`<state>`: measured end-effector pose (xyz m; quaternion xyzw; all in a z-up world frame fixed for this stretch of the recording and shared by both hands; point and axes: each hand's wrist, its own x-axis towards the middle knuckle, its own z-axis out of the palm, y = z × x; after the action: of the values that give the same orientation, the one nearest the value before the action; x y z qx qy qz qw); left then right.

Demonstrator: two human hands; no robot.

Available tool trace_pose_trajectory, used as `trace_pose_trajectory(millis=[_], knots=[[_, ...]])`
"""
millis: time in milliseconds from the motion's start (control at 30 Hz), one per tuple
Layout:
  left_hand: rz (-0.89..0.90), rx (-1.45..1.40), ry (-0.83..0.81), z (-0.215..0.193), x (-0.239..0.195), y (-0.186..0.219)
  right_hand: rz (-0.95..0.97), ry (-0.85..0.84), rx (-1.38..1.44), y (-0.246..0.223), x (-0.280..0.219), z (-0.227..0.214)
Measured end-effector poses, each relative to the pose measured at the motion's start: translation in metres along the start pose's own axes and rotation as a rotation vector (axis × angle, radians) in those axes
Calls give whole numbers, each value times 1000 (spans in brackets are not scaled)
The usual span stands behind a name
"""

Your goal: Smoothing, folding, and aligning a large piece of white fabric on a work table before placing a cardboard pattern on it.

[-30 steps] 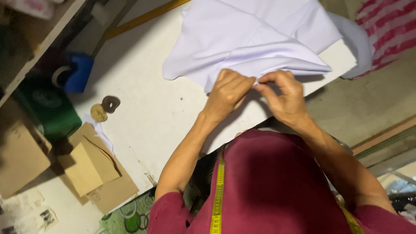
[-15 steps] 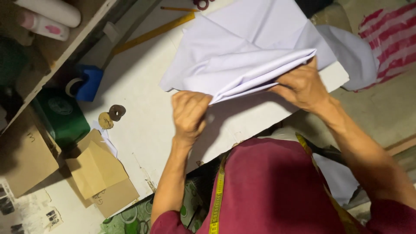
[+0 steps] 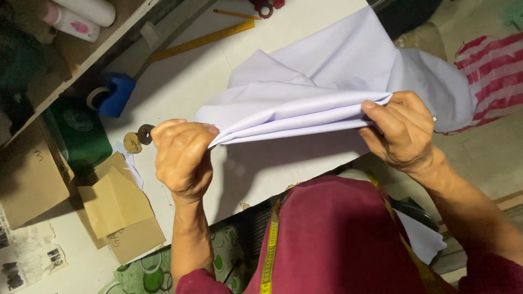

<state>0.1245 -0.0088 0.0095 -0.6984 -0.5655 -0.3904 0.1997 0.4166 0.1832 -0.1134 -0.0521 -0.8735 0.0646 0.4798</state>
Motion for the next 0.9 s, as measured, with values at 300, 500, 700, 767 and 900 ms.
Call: trace_pose_trajectory(millis=[300, 500, 700, 767, 900], knots=[[3, 50, 20, -2, -1, 4, 39, -104, 1, 4, 20, -11], [-8, 58, 11, -2, 0, 4, -33, -147, -93, 16, 21, -19], [-40, 49, -19, -2, 0, -1, -88, -240, -57, 24, 22, -24], [-46, 46, -29, -1, 1, -2, -100, -259, -30, 25, 21, -25], [-48, 42, -30, -1, -1, -3, -81, -296, 18, 28, 18, -27]])
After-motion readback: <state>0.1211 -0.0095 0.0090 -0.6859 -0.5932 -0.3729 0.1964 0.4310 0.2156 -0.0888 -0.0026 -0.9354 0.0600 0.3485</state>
